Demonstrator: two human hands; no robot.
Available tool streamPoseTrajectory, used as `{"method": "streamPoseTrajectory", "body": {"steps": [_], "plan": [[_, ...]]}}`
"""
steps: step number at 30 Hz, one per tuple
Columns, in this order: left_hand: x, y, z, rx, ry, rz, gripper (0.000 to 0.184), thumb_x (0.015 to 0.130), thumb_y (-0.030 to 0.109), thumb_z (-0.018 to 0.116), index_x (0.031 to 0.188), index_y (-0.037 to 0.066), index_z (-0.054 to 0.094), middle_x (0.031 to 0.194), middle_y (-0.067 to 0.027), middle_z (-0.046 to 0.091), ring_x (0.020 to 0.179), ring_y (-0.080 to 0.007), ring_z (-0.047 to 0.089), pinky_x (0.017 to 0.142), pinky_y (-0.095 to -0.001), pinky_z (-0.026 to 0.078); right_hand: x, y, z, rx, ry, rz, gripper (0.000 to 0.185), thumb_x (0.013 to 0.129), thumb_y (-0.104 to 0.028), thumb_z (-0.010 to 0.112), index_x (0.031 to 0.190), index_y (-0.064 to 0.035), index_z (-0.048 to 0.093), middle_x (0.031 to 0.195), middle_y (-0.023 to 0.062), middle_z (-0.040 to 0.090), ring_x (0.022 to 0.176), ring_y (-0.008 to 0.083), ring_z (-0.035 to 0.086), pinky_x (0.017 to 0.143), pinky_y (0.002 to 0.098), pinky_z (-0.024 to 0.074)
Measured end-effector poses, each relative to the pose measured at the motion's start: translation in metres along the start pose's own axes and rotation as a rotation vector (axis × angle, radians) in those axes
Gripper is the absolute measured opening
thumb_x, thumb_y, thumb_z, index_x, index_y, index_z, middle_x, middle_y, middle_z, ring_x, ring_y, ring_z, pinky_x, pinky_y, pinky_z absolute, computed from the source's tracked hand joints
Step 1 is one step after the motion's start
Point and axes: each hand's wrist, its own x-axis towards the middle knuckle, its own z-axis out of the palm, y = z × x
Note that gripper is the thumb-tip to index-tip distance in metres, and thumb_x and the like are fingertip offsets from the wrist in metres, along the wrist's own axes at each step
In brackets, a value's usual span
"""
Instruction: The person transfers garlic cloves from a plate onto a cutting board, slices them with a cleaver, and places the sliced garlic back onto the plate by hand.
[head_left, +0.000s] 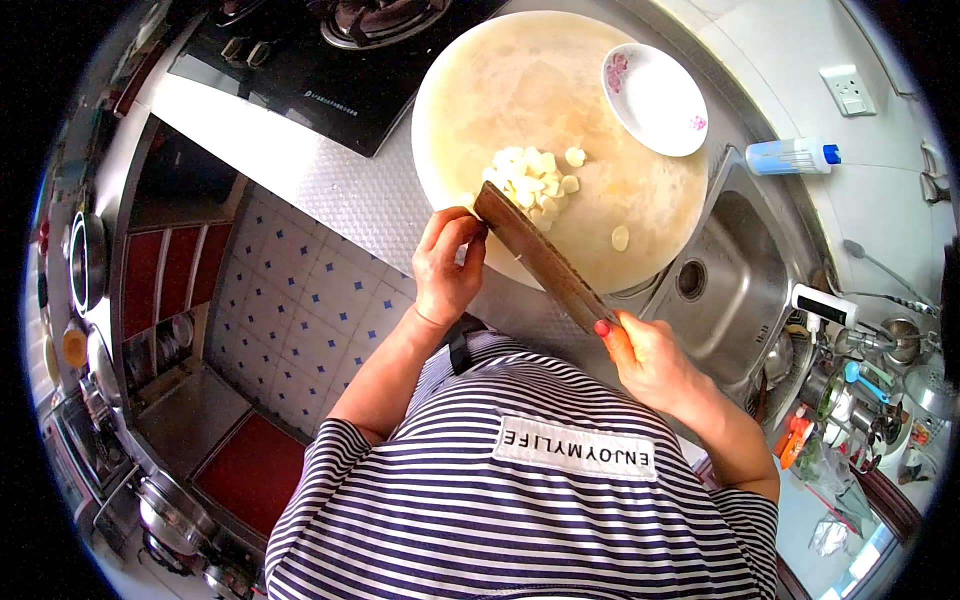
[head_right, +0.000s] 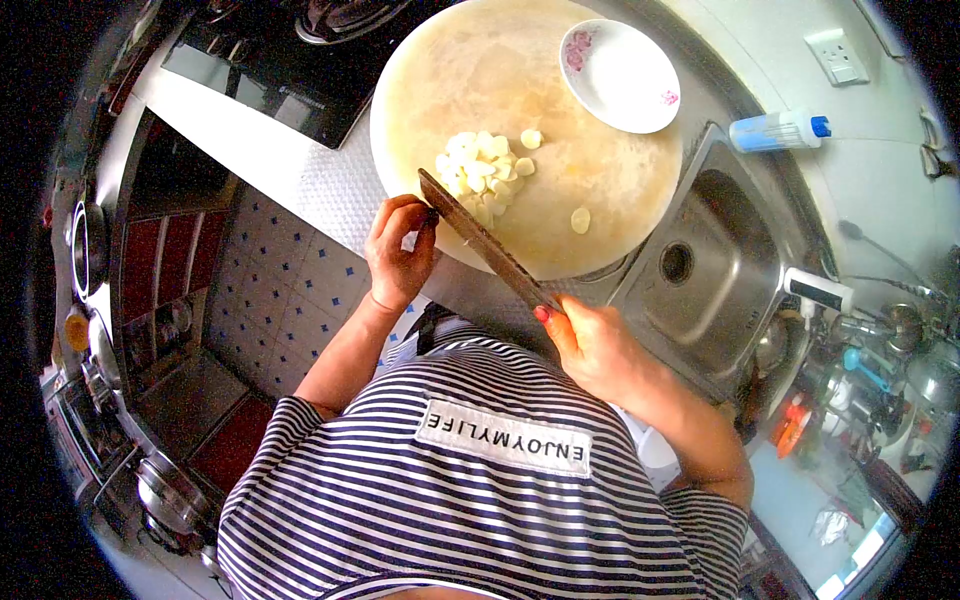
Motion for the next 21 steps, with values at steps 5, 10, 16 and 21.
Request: {"method": "streamPoseTrajectory", "body": {"steps": [5, 10, 16, 21], "plan": [[0.002, 0.003, -0.002, 0.028, -0.019, 0.030, 0.021, 0.075, -0.011, 0.065, 0.093, -0.002, 0.063, 0.097, -0.0139, 0.061, 0.080, -0.0267, 0.066, 0.067, -0.0318, 0.054, 0.014, -0.008, 0.008, -0.029, -0.019, 0.035, 0.013, 0.096, -0.013, 0.056, 0.093, 0.0001, 0.057, 0.059, 0.0247, 0.054, 0.052, 0.0429, 0.057, 0.045, 0.0473, 0.0392], [0.000, 0.001, -0.001, 0.025, -0.008, 0.009, 0.021, 0.074, -0.011, 0.064, 0.093, -0.002, 0.063, 0.096, -0.0136, 0.061, 0.080, -0.0270, 0.065, 0.068, -0.0324, 0.054, 0.019, 0.011, 0.020, -0.010, 0.058, -0.058, 0.014, 0.096, -0.013, 0.056, 0.099, 0.0001, 0.056, 0.061, 0.0250, 0.056, 0.055, 0.0437, 0.058, 0.047, 0.0484, 0.0406], [0.001, 0.001, -0.001, -0.003, -0.024, 0.013, 0.021, 0.074, -0.012, 0.064, 0.093, -0.002, 0.063, 0.096, -0.0138, 0.061, 0.080, -0.0268, 0.065, 0.068, -0.0325, 0.054, 0.010, 0.002, 0.008, -0.005, 0.111, -0.103, 0.013, 0.095, -0.011, 0.058, 0.100, 0.0005, 0.059, 0.063, 0.0247, 0.056, 0.054, 0.0421, 0.058, 0.046, 0.0459, 0.0405], [0.000, 0.002, -0.002, -0.007, -0.023, -0.011, 0.022, 0.074, -0.012, 0.063, 0.094, -0.002, 0.063, 0.097, -0.0139, 0.061, 0.079, -0.0273, 0.065, 0.069, -0.0326, 0.054, 0.004, 0.002, 0.003, 0.007, 0.016, -0.015, 0.012, 0.095, -0.010, 0.057, 0.098, 0.0019, 0.059, 0.059, 0.0244, 0.053, 0.050, 0.0389, 0.057, 0.044, 0.0427, 0.0384]]}}
